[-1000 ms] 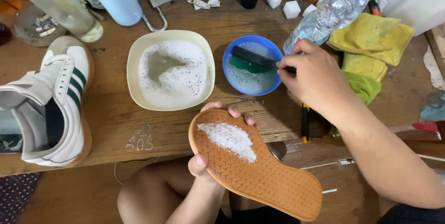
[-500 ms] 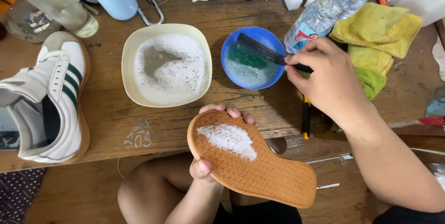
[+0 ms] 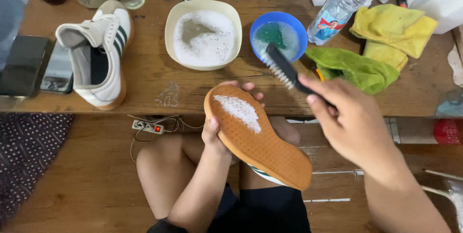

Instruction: The person scrubs the sole of a white sneaker with a black brush, repeatedly dipping the brush into a bowl of soapy water to apply more foam. The person holds the shoe in their left hand and scrubs the bottom surface while seated at a wooden table.

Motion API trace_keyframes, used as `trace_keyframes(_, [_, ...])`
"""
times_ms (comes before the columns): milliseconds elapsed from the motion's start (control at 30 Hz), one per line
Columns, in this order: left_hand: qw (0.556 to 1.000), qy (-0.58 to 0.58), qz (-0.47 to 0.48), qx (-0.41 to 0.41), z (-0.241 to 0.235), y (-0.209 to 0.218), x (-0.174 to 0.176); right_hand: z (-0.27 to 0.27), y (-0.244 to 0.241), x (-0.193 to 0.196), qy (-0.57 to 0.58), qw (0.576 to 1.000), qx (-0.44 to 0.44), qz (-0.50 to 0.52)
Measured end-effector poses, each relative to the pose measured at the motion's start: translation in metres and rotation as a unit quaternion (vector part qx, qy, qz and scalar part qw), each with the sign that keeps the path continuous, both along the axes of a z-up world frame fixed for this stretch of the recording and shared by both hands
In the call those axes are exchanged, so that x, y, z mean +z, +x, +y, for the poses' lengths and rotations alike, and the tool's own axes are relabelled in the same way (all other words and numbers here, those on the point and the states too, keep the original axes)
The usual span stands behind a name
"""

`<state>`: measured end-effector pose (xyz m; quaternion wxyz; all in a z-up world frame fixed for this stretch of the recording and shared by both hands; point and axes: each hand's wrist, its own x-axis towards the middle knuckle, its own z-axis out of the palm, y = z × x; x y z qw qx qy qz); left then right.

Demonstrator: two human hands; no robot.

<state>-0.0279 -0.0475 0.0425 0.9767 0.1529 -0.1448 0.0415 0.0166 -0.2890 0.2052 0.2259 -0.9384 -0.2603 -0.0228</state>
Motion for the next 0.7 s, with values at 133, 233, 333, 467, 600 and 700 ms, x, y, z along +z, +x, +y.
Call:
trace_keyframes(133, [0.998,0.016,0.043,-0.052,0.014,-0.013,0.006,0.010,-0.037,0.009,0.014,0.999,0.006,0.050])
trace_keyframes(233, [0.991,0.005,0.077,-0.113,0.014,-0.029,0.013,0.011,-0.032,0.010,-0.033,0.995,0.094,-0.027])
trace_keyframes(333, [0.985,0.005,0.060,-0.159,0.007,-0.054,0.025,0.016,-0.022,0.015,-0.109,0.968,0.169,-0.150])
trace_keyframes(467, [0.960,-0.061,0.148,-0.231,-0.005,-0.088,0.033,0.037,-0.028,0.024,-0.120,0.927,0.272,-0.226])
trace_keyframes(600, [0.929,-0.110,0.155,-0.318,-0.012,-0.114,0.023,0.043,-0.016,0.020,-0.108,0.909,0.332,-0.227])
trace_keyframes(700, [0.918,-0.117,0.174,-0.336,-0.013,-0.128,0.030,0.053,-0.040,0.034,-0.042,0.892,0.367,-0.261])
